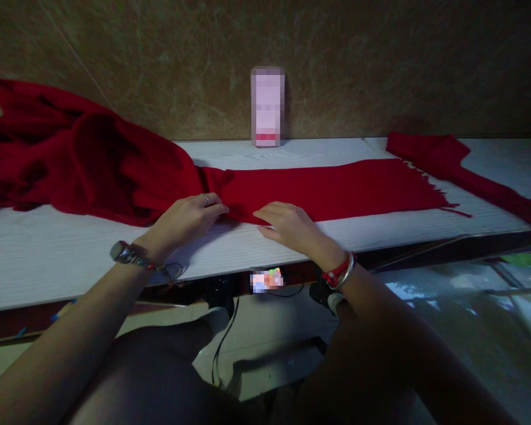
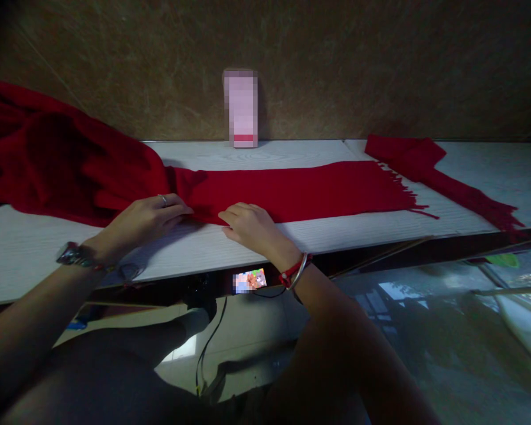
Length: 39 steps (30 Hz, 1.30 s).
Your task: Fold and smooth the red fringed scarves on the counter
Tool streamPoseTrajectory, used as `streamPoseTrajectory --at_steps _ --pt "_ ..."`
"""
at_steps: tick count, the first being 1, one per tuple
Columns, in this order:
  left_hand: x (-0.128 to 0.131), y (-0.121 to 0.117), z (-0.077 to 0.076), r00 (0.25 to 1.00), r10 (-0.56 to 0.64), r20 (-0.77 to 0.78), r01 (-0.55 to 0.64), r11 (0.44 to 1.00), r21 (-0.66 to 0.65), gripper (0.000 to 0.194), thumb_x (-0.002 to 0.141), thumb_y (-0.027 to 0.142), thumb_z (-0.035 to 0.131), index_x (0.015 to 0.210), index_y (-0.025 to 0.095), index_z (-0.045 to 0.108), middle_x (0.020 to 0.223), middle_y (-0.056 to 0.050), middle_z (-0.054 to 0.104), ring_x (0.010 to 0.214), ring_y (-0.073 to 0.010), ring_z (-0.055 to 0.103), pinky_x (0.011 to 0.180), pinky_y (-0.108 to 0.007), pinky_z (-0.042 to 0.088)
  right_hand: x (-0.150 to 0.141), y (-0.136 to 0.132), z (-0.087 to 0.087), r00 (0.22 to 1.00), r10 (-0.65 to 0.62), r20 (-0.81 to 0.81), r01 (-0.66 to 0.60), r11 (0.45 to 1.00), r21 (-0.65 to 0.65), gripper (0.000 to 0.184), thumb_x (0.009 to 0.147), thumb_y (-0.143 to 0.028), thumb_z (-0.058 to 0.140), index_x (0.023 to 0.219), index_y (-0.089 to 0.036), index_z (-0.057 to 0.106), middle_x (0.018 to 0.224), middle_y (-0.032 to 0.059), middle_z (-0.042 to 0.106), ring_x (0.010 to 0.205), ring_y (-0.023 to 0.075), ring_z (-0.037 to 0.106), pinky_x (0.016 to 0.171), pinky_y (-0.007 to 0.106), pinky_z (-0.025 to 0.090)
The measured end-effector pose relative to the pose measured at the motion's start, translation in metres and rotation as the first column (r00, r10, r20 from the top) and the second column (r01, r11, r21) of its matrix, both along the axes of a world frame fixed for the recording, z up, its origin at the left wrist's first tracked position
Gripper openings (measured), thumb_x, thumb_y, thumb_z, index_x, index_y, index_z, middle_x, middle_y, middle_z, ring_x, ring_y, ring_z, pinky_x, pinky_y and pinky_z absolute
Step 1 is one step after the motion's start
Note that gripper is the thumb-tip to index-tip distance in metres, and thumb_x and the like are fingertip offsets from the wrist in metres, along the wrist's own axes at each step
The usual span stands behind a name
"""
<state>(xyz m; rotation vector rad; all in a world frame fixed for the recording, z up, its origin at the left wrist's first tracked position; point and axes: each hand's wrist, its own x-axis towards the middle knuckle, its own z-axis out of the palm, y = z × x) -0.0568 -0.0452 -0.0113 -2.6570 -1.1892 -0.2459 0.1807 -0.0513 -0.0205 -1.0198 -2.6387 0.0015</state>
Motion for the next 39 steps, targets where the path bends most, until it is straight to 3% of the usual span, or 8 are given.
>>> streamPoseTrajectory --at_steps 7,12,19,27,32,39 --pt "0.005 0.004 0.007 0.999 -0.002 0.046 0.004 1.0 -0.026 0.035 0.085 0.014 0.035 0.093 0.017 0.069 0.084 -0.007 0.064 0.073 -0.0138 0.058 0.068 -0.025 0.049 -0.01 0.003 0.002 0.997 -0.079 0.02 0.078 0.995 0.054 0.028 0.089 -0.005 0.041 0.089 -0.012 0.068 0.085 0.0089 0.065 0.079 0.016 0.054 0.067 0.028 0.039" --pt "0.008 0.001 0.014 1.0 0.014 -0.017 -0.014 1.0 -0.017 0.037 0.08 0.009 0.035 0.094 0.015 0.069 0.085 -0.008 0.063 0.076 -0.0155 0.058 0.071 -0.026 0.05 -0.009 0.007 0.005 0.999 -0.039 -0.036 0.043 0.992 0.121 0.03 0.091 -0.006 0.037 0.085 -0.012 0.066 0.08 0.0079 0.061 0.074 0.0157 0.049 0.064 0.029 0.034" --pt "0.011 -0.01 0.015 0.992 0.077 -0.101 -0.08 0.996 -0.027 0.033 0.083 0.015 0.038 0.098 0.016 0.068 0.087 -0.011 0.063 0.073 -0.0189 0.058 0.06 -0.028 0.048 -0.006 0.006 0.002 0.998 0.04 0.041 -0.047 0.982 0.181 0.027 0.091 -0.006 0.04 0.085 -0.014 0.065 0.08 0.0068 0.061 0.073 0.0159 0.046 0.062 0.03 0.03" --pt "0.02 -0.021 0.021 0.972 0.143 -0.185 -0.126 0.987 0.1 0.033 0.083 0.008 0.034 0.086 0.014 0.067 0.081 -0.011 0.062 0.074 -0.0202 0.057 0.056 -0.028 0.046 0.002 0.004 0.001 0.999 0.041 0.023 -0.046 0.97 0.238 0.029 0.091 -0.005 0.039 0.081 -0.014 0.065 0.076 0.006 0.058 0.07 0.0158 0.043 0.062 0.03 0.031" --pt "0.02 -0.022 0.019 0.972 0.219 -0.079 -0.197 0.954 0.224 0.036 0.083 0.006 0.031 0.085 0.016 0.066 0.081 -0.01 0.061 0.079 -0.0201 0.056 0.056 -0.028 0.045 0.004 0.007 0.004 0.997 0.005 -0.074 0.015 0.965 0.26 0.036 0.09 -0.003 0.034 0.073 -0.016 0.062 0.07 0.0044 0.052 0.065 0.015 0.038 0.059 0.031 0.029" --pt "0.019 -0.022 0.004 0.988 0.136 -0.069 -0.133 0.99 0.044 0.038 0.085 0.007 0.031 0.095 0.013 0.066 0.088 -0.012 0.062 0.08 -0.02 0.058 0.066 -0.028 0.049 -0.001 0.003 0.003 0.999 0.019 0.037 -0.027 0.977 0.211 0.029 0.09 -0.004 0.039 0.077 -0.015 0.064 0.074 0.0055 0.056 0.067 0.0153 0.04 0.06 0.031 0.029"
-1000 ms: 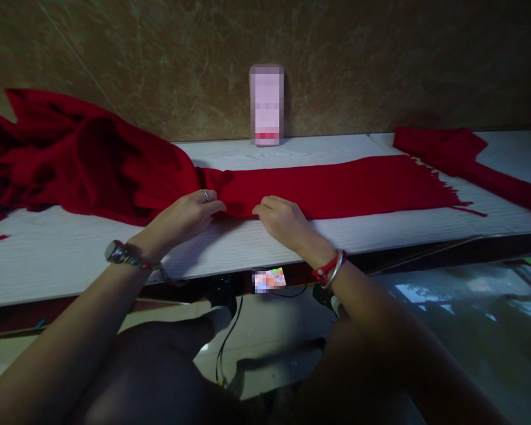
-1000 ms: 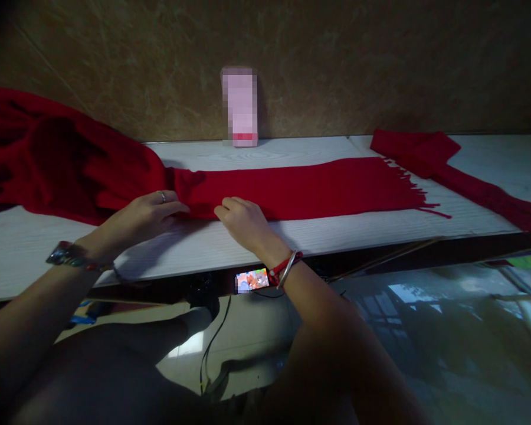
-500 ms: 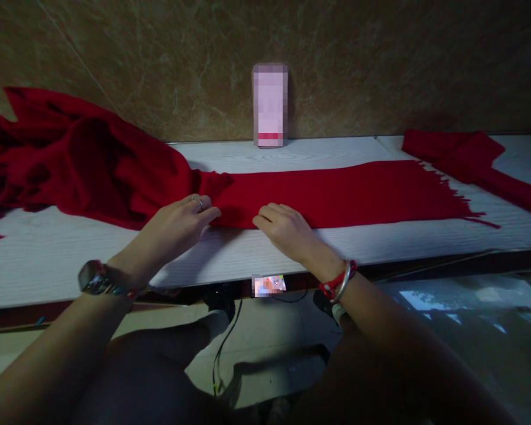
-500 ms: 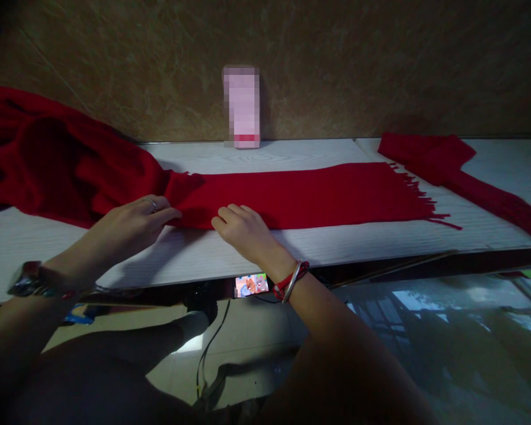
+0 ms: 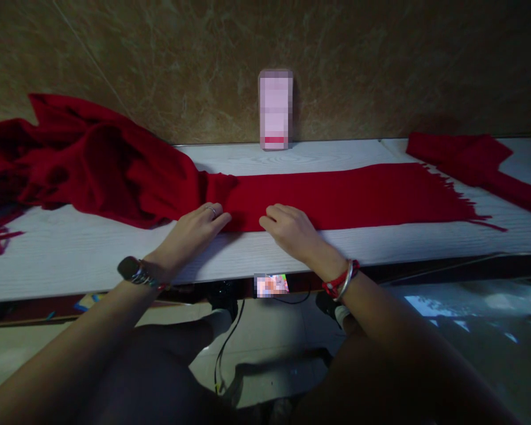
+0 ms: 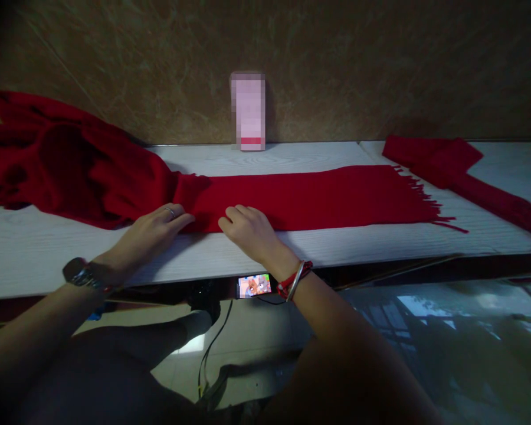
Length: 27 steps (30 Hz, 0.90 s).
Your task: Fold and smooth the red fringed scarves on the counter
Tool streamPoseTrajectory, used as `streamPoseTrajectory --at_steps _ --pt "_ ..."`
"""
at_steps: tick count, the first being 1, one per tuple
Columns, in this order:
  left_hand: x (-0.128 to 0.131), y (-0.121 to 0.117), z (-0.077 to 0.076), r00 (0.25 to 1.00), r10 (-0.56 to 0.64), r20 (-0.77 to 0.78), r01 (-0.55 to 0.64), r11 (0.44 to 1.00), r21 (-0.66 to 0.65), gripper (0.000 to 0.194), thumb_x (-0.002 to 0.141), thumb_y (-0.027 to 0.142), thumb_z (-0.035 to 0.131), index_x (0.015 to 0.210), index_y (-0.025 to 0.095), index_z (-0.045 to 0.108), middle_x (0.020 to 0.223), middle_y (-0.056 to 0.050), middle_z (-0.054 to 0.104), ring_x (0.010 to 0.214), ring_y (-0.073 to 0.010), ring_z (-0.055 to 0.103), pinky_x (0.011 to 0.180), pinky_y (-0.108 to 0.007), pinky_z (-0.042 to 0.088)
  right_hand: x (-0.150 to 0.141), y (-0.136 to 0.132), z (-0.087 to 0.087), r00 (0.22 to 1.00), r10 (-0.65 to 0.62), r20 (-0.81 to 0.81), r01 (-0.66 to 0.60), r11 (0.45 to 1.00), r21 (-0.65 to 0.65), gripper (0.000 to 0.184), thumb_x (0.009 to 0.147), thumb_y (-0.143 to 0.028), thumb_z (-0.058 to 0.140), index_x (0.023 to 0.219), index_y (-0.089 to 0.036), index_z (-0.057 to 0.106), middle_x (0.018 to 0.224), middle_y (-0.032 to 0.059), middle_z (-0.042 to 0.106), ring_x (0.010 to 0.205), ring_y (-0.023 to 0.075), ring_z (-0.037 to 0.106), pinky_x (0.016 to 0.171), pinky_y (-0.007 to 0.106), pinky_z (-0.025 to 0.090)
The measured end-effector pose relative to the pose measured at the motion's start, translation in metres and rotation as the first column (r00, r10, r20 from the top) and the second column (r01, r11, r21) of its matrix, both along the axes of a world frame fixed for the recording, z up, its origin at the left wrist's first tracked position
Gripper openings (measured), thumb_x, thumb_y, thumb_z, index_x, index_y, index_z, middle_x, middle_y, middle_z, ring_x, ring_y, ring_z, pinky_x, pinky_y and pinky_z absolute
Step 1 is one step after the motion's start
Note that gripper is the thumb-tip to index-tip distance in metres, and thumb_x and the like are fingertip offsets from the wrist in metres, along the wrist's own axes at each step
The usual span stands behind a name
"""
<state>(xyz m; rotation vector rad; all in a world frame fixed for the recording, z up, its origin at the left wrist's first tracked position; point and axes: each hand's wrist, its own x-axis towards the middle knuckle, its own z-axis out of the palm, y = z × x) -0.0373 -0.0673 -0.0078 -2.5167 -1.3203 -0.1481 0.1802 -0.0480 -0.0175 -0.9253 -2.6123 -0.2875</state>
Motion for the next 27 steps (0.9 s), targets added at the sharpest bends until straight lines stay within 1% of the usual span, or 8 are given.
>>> streamPoseTrajectory --at_steps 2,5,8,10,14,18,22,27 --pt "-0.004 0.0 -0.003 0.999 -0.052 -0.001 0.052 0.998 -0.045 0.038 0.086 0.007 0.032 0.104 0.014 0.065 0.093 -0.012 0.063 0.083 -0.02 0.058 0.072 -0.03 0.05 0.001 -0.002 0.0 0.998 0.034 0.051 -0.034 0.999 -0.008 0.027 0.09 -0.006 0.041 0.079 -0.015 0.064 0.077 0.0055 0.058 0.069 0.0155 0.042 0.061 0.03 0.03" --pt "-0.01 0.001 -0.005 0.992 -0.127 -0.023 0.124 0.989 -0.079 0.043 0.086 0.007 0.033 0.115 0.02 0.062 0.095 -0.01 0.062 0.083 -0.0183 0.058 0.075 -0.03 0.049 0.005 -0.002 -0.001 0.994 0.069 0.079 -0.068 0.997 -0.021 0.026 0.091 -0.007 0.042 0.081 -0.015 0.065 0.08 0.0058 0.059 0.072 0.0159 0.043 0.063 0.03 0.03" --pt "-0.012 0.002 -0.003 0.989 -0.14 -0.055 0.133 0.985 -0.108 0.048 0.085 0.007 0.033 0.12 0.027 0.061 0.096 -0.006 0.062 0.082 -0.0163 0.057 0.074 -0.028 0.049 0.012 -0.002 -0.003 0.994 0.088 0.067 -0.085 0.995 -0.047 0.027 0.091 -0.008 0.042 0.082 -0.015 0.065 0.084 0.0065 0.06 0.075 0.0163 0.044 0.065 0.031 0.031" --pt "-0.01 0.002 -0.001 0.99 -0.123 -0.064 0.113 0.983 -0.144 0.05 0.084 0.007 0.034 0.12 0.028 0.061 0.097 -0.006 0.062 0.082 -0.0161 0.058 0.075 -0.028 0.049 0.015 -0.002 -0.004 0.993 0.095 0.064 -0.091 0.993 -0.072 0.026 0.091 -0.008 0.042 0.083 -0.015 0.066 0.086 0.0069 0.061 0.078 0.0165 0.045 0.068 0.031 0.032" --pt "-0.001 0.002 0.004 0.994 -0.103 -0.026 0.095 0.972 -0.217 0.05 0.079 0.008 0.037 0.12 0.024 0.061 0.109 -0.007 0.063 0.093 -0.017 0.059 0.087 -0.03 0.048 0.018 -0.002 -0.007 0.995 0.085 0.059 -0.078 0.99 -0.117 0.025 0.09 -0.007 0.044 0.09 -0.015 0.068 0.09 0.007 0.062 0.082 0.0169 0.047 0.071 0.031 0.032" --pt "0.012 0.004 0.01 0.992 -0.118 0.034 0.123 0.941 -0.317 0.045 0.078 0.015 0.042 0.119 0.011 0.06 0.117 -0.012 0.061 0.105 -0.0198 0.057 0.096 -0.032 0.045 0.013 -0.004 -0.008 0.998 0.039 0.048 -0.032 0.989 -0.144 0.029 0.087 -0.004 0.043 0.096 -0.014 0.068 0.093 0.0088 0.062 0.084 0.018 0.049 0.072 0.032 0.032" --pt "0.024 0.007 0.014 0.999 -0.029 0.044 0.043 0.934 -0.355 0.041 0.084 0.018 0.034 0.112 0.006 0.061 0.114 -0.015 0.063 0.106 -0.0214 0.058 0.097 -0.035 0.045 0.006 -0.007 -0.002 0.997 -0.046 0.063 0.058 0.979 -0.194 0.03 0.086 -0.005 0.041 0.097 -0.013 0.068 0.096 0.0099 0.062 0.088 0.019 0.051 0.076 0.033 0.034" --pt "0.035 0.01 0.012 0.992 0.12 -0.048 -0.129 0.944 -0.304 0.037 0.082 0.009 0.034 0.106 0.005 0.062 0.102 -0.014 0.067 0.097 -0.0214 0.063 0.092 -0.035 0.048 -0.002 -0.008 0.004 0.989 -0.12 0.09 0.14 0.954 -0.266 0.034 0.082 -0.002 0.041 0.099 -0.014 0.068 0.099 0.0112 0.061 0.092 0.0201 0.053 0.078 0.033 0.036"
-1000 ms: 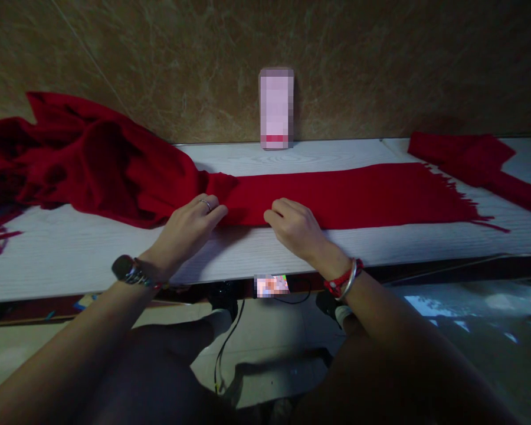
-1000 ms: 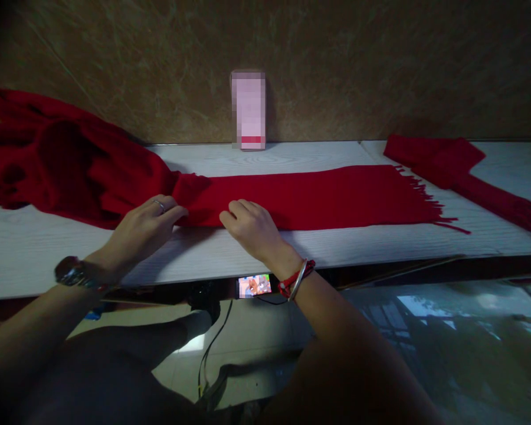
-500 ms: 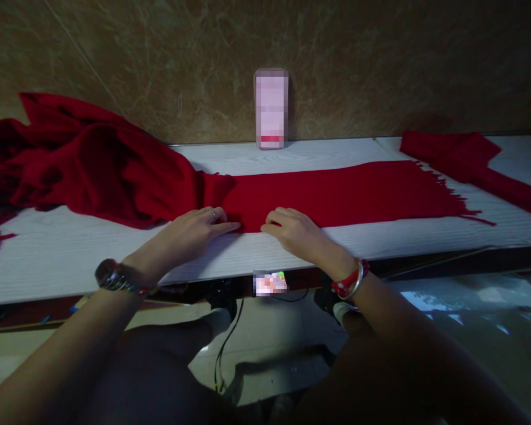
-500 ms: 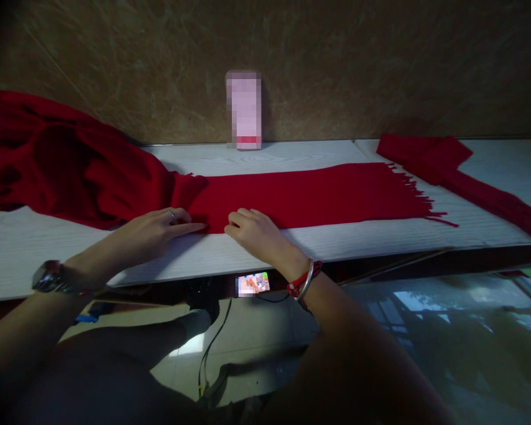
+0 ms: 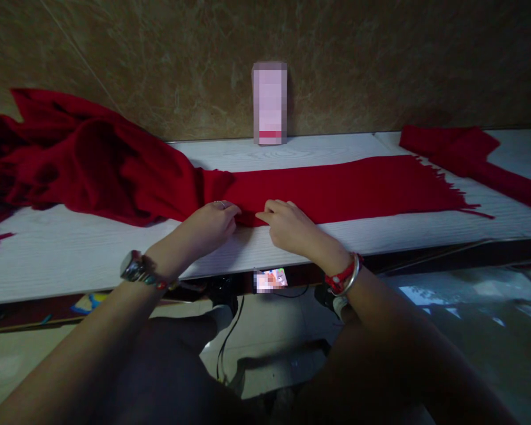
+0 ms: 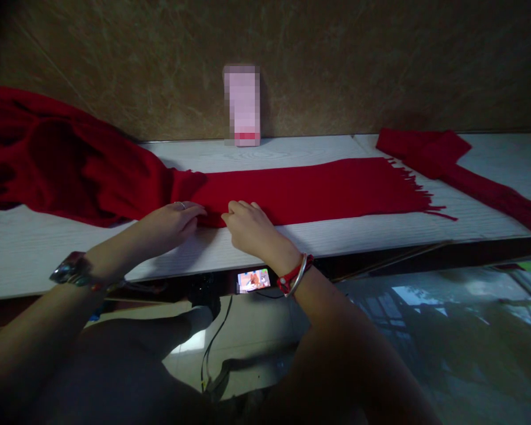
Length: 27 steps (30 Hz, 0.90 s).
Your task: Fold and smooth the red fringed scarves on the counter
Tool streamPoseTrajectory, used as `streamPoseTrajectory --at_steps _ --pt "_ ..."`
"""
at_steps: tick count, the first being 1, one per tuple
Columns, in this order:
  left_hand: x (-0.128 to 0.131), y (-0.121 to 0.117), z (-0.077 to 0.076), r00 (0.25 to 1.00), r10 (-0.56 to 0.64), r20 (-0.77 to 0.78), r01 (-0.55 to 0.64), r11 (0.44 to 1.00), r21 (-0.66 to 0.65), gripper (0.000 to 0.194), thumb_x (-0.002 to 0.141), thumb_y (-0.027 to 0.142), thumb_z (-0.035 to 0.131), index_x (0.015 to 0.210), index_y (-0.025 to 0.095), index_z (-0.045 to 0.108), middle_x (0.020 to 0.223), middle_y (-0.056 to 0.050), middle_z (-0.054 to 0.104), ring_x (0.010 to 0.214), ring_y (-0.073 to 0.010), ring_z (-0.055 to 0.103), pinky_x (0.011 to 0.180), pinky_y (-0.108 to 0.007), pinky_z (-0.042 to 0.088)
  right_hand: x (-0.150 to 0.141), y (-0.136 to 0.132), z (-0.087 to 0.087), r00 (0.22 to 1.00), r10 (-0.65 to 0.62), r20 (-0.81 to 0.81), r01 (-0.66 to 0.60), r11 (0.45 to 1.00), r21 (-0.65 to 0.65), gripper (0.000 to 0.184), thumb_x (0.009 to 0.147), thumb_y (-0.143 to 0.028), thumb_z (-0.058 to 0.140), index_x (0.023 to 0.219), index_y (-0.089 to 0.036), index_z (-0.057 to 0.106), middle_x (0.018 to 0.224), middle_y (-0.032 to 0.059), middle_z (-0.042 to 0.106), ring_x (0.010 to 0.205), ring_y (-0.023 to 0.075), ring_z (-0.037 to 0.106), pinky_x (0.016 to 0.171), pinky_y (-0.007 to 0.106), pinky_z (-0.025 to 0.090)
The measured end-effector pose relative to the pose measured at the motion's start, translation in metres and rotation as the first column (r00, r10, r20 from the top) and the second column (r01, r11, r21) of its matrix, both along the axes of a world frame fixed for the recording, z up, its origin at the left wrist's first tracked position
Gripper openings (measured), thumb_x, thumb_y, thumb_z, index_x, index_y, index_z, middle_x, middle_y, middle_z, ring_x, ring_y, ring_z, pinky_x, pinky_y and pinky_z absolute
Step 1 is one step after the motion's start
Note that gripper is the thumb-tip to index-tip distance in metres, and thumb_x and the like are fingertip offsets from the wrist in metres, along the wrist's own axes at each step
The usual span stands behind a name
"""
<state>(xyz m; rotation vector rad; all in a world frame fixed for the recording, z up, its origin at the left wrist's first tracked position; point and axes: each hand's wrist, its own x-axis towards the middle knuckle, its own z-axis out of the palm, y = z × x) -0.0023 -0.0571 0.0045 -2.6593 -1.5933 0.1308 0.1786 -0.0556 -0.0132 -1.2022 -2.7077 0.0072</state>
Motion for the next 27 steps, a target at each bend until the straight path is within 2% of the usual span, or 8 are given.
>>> streamPoseTrajectory --at_steps 6,11,16,19,23,27 --pt "0.007 -0.003 0.001 0.98 0.163 -0.116 -0.158 0.986 0.051 0.033 0.085 0.007 0.035 0.107 0.006 0.059 0.1 -0.016 0.066 0.088 -0.0245 0.065 0.074 -0.034 0.053 -0.006 0.005 0.004 0.997 -0.074 0.003 0.074 0.992 -0.105 0.044 0.077 0.002 0.038 0.109 -0.013 0.065 0.108 0.0139 0.063 0.098 0.0215 0.057 0.079 0.034 0.042" --pt "0.013 -0.008 0.005 0.96 0.225 -0.165 -0.219 0.974 0.057 0.033 0.087 0.009 0.036 0.113 0.011 0.056 0.114 -0.014 0.061 0.09 -0.0244 0.065 0.068 -0.031 0.053 -0.009 0.011 0.011 0.995 -0.104 -0.003 0.101 0.974 -0.202 0.041 0.081 -0.002 0.037 0.107 -0.01 0.067 0.108 0.0152 0.066 0.1 0.0211 0.059 0.083 0.032 0.044" --pt "0.011 -0.009 -0.002 0.977 0.167 -0.13 -0.159 0.985 0.072 0.039 0.088 0.006 0.032 0.119 0.012 0.055 0.119 -0.015 0.058 0.1 -0.0245 0.061 0.073 -0.032 0.052 -0.014 0.013 0.017 0.98 -0.199 -0.014 0.188 0.947 -0.261 0.034 0.087 -0.012 0.039 0.1 -0.011 0.071 0.096 0.0152 0.071 0.091 0.0217 0.063 0.08 0.034 0.045" --pt "0.006 -0.006 -0.008 0.987 0.111 -0.115 -0.099 0.99 0.105 0.04 0.088 0.007 0.035 0.123 0.013 0.054 0.122 -0.014 0.058 0.106 -0.0252 0.056 0.081 -0.035 0.051 -0.015 0.015 0.016 0.972 -0.235 -0.03 0.219 0.94 -0.263 0.031 0.086 -0.013 0.043 0.1 -0.013 0.071 0.093 0.0139 0.071 0.088 0.0216 0.063 0.078 0.034 0.045" --pt "0.0 -0.001 -0.013 0.993 0.06 -0.101 -0.05 0.994 0.094 0.041 0.087 0.008 0.037 0.125 0.012 0.052 0.127 -0.012 0.056 0.11 -0.0235 0.055 0.089 -0.035 0.048 -0.012 0.018 0.01 0.985 -0.149 -0.084 0.128 0.968 -0.216 0.035 0.081 -0.008 0.046 0.107 -0.013 0.069 0.105 0.0129 0.065 0.098 0.0203 0.058 0.083 0.031 0.043" --pt "-0.002 0.002 -0.016 0.996 0.048 -0.073 -0.04 0.993 0.111 0.042 0.086 0.007 0.036 0.124 0.012 0.053 0.123 -0.012 0.058 0.104 -0.0209 0.057 0.089 -0.034 0.048 -0.01 0.022 0.002 0.991 -0.061 -0.119 0.04 0.985 -0.17 0.041 0.081 -0.005 0.042 0.112 -0.015 0.066 0.107 0.0109 0.06 0.102 0.0197 0.052 0.086 0.031 0.041"
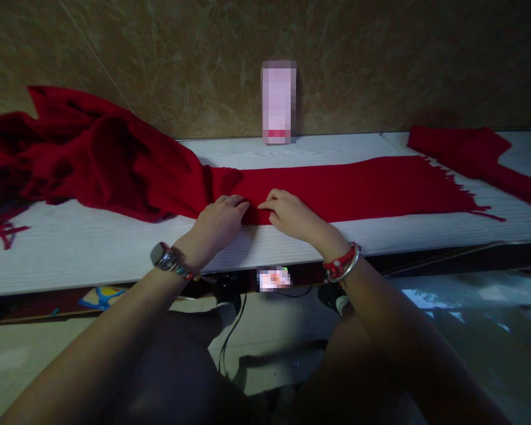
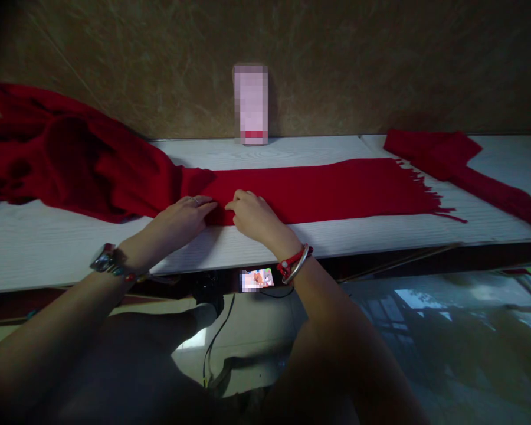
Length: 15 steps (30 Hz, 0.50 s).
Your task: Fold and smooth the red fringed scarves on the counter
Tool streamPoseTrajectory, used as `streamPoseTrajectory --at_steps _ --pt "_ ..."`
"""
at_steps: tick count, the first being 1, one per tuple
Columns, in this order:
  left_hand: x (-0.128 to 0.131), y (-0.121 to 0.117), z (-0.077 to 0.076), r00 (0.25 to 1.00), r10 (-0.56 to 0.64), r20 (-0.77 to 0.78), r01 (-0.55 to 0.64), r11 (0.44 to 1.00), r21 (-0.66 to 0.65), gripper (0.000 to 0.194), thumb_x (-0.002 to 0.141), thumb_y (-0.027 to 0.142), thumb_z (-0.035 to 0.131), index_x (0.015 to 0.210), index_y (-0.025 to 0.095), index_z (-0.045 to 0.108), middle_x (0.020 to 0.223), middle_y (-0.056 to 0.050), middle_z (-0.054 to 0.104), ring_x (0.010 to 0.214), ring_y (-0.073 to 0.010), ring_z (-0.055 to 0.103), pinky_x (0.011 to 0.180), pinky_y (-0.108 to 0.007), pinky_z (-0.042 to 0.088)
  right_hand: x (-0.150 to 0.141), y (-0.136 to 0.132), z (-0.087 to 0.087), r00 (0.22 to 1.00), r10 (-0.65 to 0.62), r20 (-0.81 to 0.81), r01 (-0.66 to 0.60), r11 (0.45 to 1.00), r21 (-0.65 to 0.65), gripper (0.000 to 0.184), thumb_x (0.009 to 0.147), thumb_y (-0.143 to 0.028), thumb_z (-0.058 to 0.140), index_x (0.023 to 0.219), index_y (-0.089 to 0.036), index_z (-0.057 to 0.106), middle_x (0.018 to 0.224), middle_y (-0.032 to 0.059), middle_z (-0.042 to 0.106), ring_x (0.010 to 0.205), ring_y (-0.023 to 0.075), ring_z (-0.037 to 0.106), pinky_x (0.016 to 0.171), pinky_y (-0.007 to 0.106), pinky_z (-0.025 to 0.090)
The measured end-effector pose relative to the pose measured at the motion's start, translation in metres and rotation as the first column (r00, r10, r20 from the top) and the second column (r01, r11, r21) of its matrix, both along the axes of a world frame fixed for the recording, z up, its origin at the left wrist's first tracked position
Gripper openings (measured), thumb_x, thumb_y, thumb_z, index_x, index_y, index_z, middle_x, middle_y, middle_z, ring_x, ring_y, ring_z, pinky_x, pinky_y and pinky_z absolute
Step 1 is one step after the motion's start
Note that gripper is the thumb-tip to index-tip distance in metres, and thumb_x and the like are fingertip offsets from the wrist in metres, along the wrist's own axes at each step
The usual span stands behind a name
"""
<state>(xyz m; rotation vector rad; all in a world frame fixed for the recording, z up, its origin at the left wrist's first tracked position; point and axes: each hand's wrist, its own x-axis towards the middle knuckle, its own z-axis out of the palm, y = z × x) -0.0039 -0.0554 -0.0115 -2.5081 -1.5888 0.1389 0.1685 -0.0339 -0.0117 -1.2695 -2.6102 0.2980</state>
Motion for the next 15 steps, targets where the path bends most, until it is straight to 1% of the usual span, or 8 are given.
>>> streamPoseTrajectory --at_steps 4,7,11,15 --pt "0.0 0.002 0.0 1.0 -0.029 -0.005 0.029 0.999 0.013 0.039 0.085 0.006 0.037 0.117 0.011 0.058 0.11 -0.013 0.061 0.096 -0.0193 0.059 0.085 -0.032 0.049 -0.001 0.004 -0.006 1.0 -0.005 -0.028 0.005 1.0 0.03 0.044 0.081 -0.004 0.039 0.115 -0.016 0.065 0.107 0.0102 0.058 0.102 0.0201 0.049 0.084 0.032 0.039" --pt "0.0 0.002 0.003 1.0 -0.031 0.002 0.031 0.999 -0.012 0.038 0.085 0.007 0.039 0.117 0.011 0.059 0.109 -0.013 0.061 0.093 -0.0198 0.059 0.084 -0.032 0.049 -0.005 0.007 -0.005 0.999 -0.037 -0.017 0.037 0.999 0.037 0.045 0.081 -0.003 0.037 0.116 -0.015 0.064 0.109 0.011 0.057 0.102 0.0209 0.048 0.083 0.033 0.039" --pt "-0.001 0.0 0.006 0.999 0.027 0.037 -0.023 0.996 -0.086 0.042 0.087 0.01 0.04 0.126 0.015 0.055 0.116 -0.013 0.058 0.1 -0.0223 0.058 0.083 -0.033 0.05 -0.01 0.01 -0.001 0.996 -0.084 0.028 0.084 0.996 0.014 0.045 0.083 -0.004 0.037 0.119 -0.014 0.062 0.116 0.0128 0.056 0.106 0.0226 0.048 0.085 0.035 0.039" --pt "-0.001 -0.004 0.006 0.996 0.075 0.039 -0.071 0.992 -0.101 0.048 0.09 0.013 0.037 0.136 0.024 0.045 0.132 -0.013 0.049 0.113 -0.0265 0.053 0.084 -0.038 0.05 -0.016 0.012 0.003 0.992 -0.11 0.056 0.11 0.994 0.01 0.045 0.086 -0.006 0.036 0.123 -0.016 0.059 0.12 0.0129 0.055 0.109 0.024 0.047 0.086 0.038 0.039"
